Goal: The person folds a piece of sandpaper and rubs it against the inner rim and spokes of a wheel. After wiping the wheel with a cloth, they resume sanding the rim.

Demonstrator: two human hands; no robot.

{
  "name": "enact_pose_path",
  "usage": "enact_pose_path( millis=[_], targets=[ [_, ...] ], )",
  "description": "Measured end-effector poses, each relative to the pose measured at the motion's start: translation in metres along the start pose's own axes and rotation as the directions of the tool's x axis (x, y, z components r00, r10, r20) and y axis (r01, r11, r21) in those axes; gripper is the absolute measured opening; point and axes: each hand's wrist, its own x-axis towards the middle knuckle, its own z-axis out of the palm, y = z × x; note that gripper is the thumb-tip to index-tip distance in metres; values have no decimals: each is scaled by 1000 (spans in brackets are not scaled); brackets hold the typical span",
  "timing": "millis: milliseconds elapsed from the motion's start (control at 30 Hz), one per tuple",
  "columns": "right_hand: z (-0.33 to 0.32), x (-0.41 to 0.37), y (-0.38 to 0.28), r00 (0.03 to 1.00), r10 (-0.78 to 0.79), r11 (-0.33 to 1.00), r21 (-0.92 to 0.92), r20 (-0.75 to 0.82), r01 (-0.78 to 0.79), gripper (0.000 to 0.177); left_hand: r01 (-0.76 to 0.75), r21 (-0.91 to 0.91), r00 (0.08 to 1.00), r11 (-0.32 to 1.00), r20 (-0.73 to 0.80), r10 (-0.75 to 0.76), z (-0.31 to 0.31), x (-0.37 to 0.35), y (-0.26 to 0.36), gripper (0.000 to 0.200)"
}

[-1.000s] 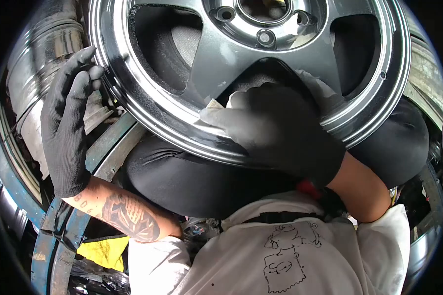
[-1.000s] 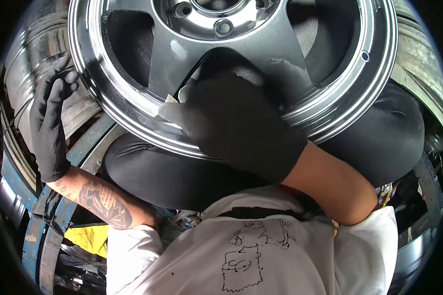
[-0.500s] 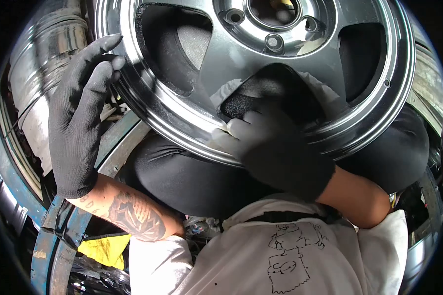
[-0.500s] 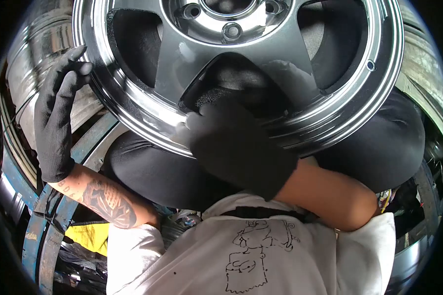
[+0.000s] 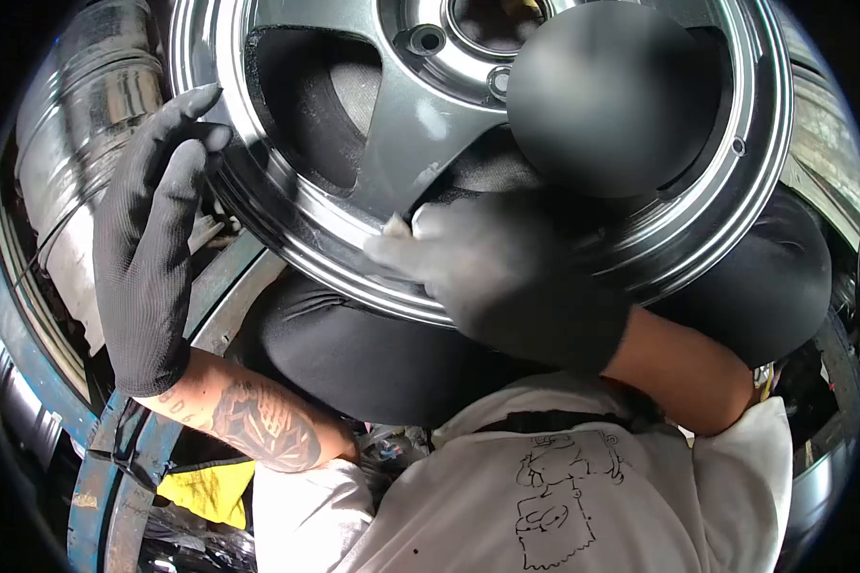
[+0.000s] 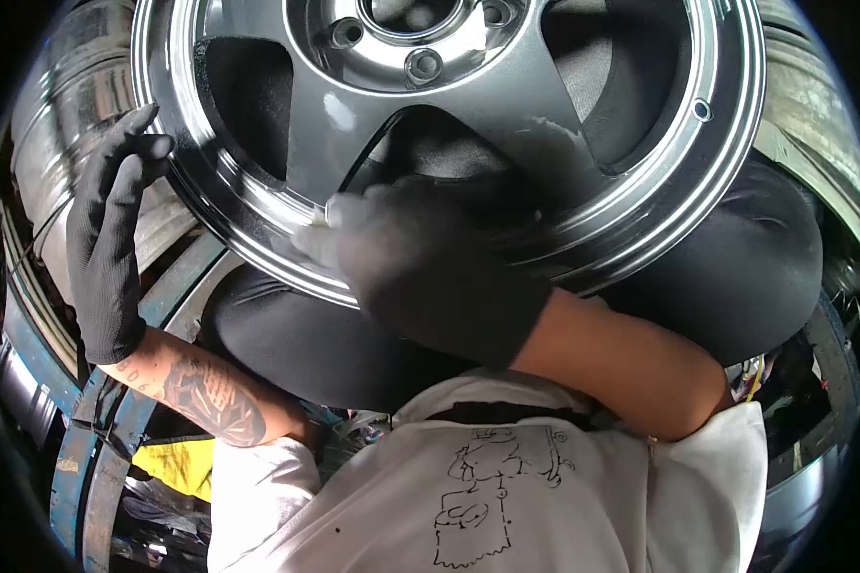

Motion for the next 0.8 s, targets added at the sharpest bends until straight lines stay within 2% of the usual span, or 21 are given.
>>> enact_pose_path(
  millis=[133,233,333,433,500,533,600,733,800],
  targets=[
    [-48,20,-1,987,134,989,71,-92,-128,23,1,58,1000,998,2,-1,-4,-4,-4,43],
    [-43,12,0,951,296,946,115,87,-304,27,-9,37,1000,999,-27,10,-4,-4,-9,39],
    [-35,9,4,967,175,980,58,186,-189,30,5,-19,1000,1000,-8,-5,-4,-5,-7,40],
    [-30,5,4,988,70,996,47,141,-77,31,25,-45,999,999,20,-24,-5,-4,-2,42],
    [-28,7,3,977,40,999,26,212,-47,18,33,-30,998,999,47,-31,-9,-3,-3,42],
    [-28,7,1,969,27,999,15,246,-31,11,18,-134,999,991,34,-14,-7,-3,-6,42],
    [-21,3,-2,969,2,992,-121,245,28,11,33,-136,999,990,28,-29,-6,-6,-2,41],
    [-26,8,-13,937,2,930,-344,349,126,12,29,-107,999,994,38,-25,-12,-8,-4,42],
    [-20,11,-13,953,-67,933,-320,295,165,10,37,-134,999,990,36,-32,-14,-7,-9,42]
  ],
)
